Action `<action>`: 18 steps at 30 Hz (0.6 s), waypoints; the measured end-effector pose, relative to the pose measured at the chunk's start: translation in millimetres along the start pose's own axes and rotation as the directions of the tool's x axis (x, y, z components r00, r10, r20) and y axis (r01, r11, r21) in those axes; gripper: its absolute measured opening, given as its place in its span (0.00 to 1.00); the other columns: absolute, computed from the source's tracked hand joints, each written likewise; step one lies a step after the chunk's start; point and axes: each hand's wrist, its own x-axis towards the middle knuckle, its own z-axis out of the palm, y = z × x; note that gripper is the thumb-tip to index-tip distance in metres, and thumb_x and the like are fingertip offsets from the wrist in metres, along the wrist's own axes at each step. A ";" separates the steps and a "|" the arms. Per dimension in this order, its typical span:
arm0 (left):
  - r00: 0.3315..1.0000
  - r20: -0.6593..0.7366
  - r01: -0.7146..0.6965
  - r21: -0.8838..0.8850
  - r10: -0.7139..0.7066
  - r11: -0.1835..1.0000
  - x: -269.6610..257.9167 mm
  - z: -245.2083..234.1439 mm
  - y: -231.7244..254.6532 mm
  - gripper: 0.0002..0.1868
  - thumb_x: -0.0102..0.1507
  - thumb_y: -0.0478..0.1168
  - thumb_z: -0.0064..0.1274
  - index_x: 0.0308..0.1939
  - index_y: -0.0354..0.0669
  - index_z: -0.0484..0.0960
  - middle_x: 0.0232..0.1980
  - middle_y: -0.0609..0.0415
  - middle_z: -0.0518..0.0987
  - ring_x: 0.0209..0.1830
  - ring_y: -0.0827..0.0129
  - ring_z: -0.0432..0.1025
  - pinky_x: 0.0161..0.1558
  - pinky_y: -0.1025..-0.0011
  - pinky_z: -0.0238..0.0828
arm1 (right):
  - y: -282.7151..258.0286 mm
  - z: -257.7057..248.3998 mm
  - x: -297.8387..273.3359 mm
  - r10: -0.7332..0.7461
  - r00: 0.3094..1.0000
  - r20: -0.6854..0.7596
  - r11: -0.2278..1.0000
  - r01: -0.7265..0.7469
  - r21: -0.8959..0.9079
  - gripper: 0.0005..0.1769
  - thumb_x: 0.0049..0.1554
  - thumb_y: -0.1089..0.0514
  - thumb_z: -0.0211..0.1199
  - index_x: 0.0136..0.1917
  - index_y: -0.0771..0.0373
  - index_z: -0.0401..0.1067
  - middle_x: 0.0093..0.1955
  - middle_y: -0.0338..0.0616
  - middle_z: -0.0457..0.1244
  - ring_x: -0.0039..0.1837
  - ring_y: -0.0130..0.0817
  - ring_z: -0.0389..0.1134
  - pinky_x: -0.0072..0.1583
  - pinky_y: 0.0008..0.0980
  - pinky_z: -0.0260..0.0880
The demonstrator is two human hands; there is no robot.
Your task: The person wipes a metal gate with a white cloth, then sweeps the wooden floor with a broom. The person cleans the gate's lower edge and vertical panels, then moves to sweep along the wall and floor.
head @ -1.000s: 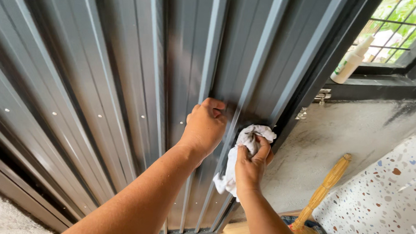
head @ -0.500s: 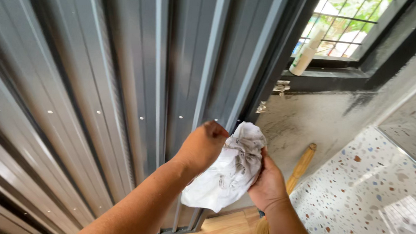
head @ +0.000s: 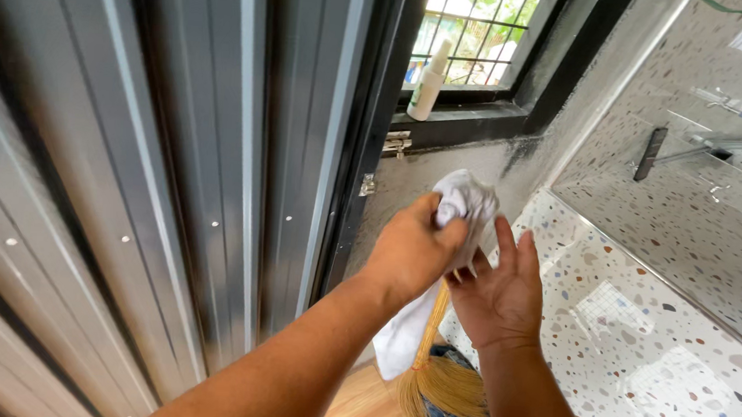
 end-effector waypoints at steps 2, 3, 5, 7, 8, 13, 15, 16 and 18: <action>0.996 0.023 0.091 -0.248 -0.088 0.964 6.2 12.9 11.0 0.25 0.62 0.50 0.51 0.57 0.38 0.77 0.45 0.44 0.84 0.46 0.56 0.77 0.49 0.63 0.74 | 3.3 -10.5 4.1 -0.064 0.948 -0.312 0.995 0.086 0.056 0.33 0.62 0.39 0.61 0.76 0.50 0.60 0.77 0.46 0.49 0.76 0.39 0.53 0.74 0.41 0.58; 0.991 0.045 0.136 -0.366 -0.128 0.921 10.0 21.0 16.5 0.22 0.62 0.49 0.50 0.53 0.38 0.79 0.42 0.45 0.85 0.42 0.57 0.77 0.47 0.64 0.75 | 3.7 -16.9 5.3 0.089 0.933 -0.348 0.996 -0.085 0.028 0.36 0.59 0.34 0.57 0.75 0.49 0.61 0.76 0.43 0.52 0.76 0.39 0.54 0.72 0.42 0.57; 0.992 0.045 0.123 -0.283 -0.115 0.951 22.7 37.0 23.4 0.21 0.62 0.49 0.50 0.52 0.38 0.78 0.40 0.46 0.84 0.40 0.60 0.77 0.45 0.65 0.74 | 8.0 -29.5 9.2 0.383 0.829 -0.408 0.906 -0.423 -0.009 0.42 0.53 0.24 0.47 0.73 0.45 0.64 0.75 0.35 0.59 0.75 0.40 0.56 0.68 0.43 0.55; 0.981 0.131 0.162 -0.171 -0.141 0.972 35.8 47.9 20.0 0.21 0.62 0.50 0.50 0.52 0.37 0.77 0.40 0.46 0.83 0.38 0.60 0.77 0.44 0.63 0.74 | 2.2 -39.9 26.4 0.464 0.856 -0.229 0.886 -0.448 0.123 0.44 0.53 0.24 0.45 0.73 0.50 0.64 0.75 0.41 0.59 0.74 0.46 0.56 0.66 0.53 0.54; 0.959 0.226 0.200 -0.103 -0.173 0.974 43.4 52.6 16.9 0.22 0.63 0.50 0.51 0.51 0.36 0.77 0.40 0.45 0.83 0.38 0.59 0.78 0.43 0.61 0.75 | -4.8 -43.3 40.0 0.465 0.873 -0.149 0.883 -0.445 0.150 0.42 0.54 0.27 0.46 0.72 0.52 0.64 0.73 0.42 0.60 0.72 0.46 0.58 0.66 0.53 0.56; 0.886 0.458 0.076 -0.005 -0.066 0.997 87.8 81.2 1.4 0.28 0.67 0.58 0.49 0.54 0.34 0.79 0.47 0.43 0.83 0.48 0.62 0.77 0.53 0.65 0.72 | -61.7 -51.7 132.3 0.224 0.970 0.096 0.973 -0.229 0.041 0.32 0.55 0.40 0.48 0.67 0.58 0.67 0.65 0.47 0.65 0.65 0.46 0.65 0.63 0.50 0.66; 0.910 0.389 0.174 -0.051 -0.141 0.983 117.9 84.6 0.2 0.31 0.68 0.62 0.44 0.52 0.35 0.81 0.46 0.42 0.84 0.46 0.59 0.79 0.53 0.65 0.74 | -88.8 -49.2 167.9 0.180 0.971 0.159 0.984 -0.179 -0.019 0.29 0.55 0.46 0.49 0.64 0.61 0.69 0.62 0.49 0.66 0.62 0.45 0.68 0.62 0.49 0.69; 0.950 0.259 0.165 0.063 -0.176 0.984 132.0 83.2 0.3 0.28 0.67 0.59 0.45 0.51 0.36 0.81 0.45 0.41 0.84 0.46 0.56 0.79 0.52 0.63 0.74 | -101.9 -44.9 184.2 0.156 0.969 0.192 0.988 -0.151 -0.043 0.27 0.56 0.48 0.50 0.63 0.62 0.69 0.61 0.49 0.67 0.61 0.45 0.70 0.62 0.48 0.71; 0.982 -0.014 0.188 0.235 -0.190 0.954 158.2 75.6 -0.2 0.24 0.66 0.53 0.48 0.53 0.35 0.78 0.49 0.39 0.82 0.49 0.53 0.78 0.55 0.60 0.73 | -128.4 -33.1 213.3 0.093 0.972 0.214 0.994 -0.078 -0.078 0.23 0.56 0.54 0.51 0.61 0.65 0.71 0.58 0.51 0.69 0.58 0.45 0.73 0.61 0.47 0.75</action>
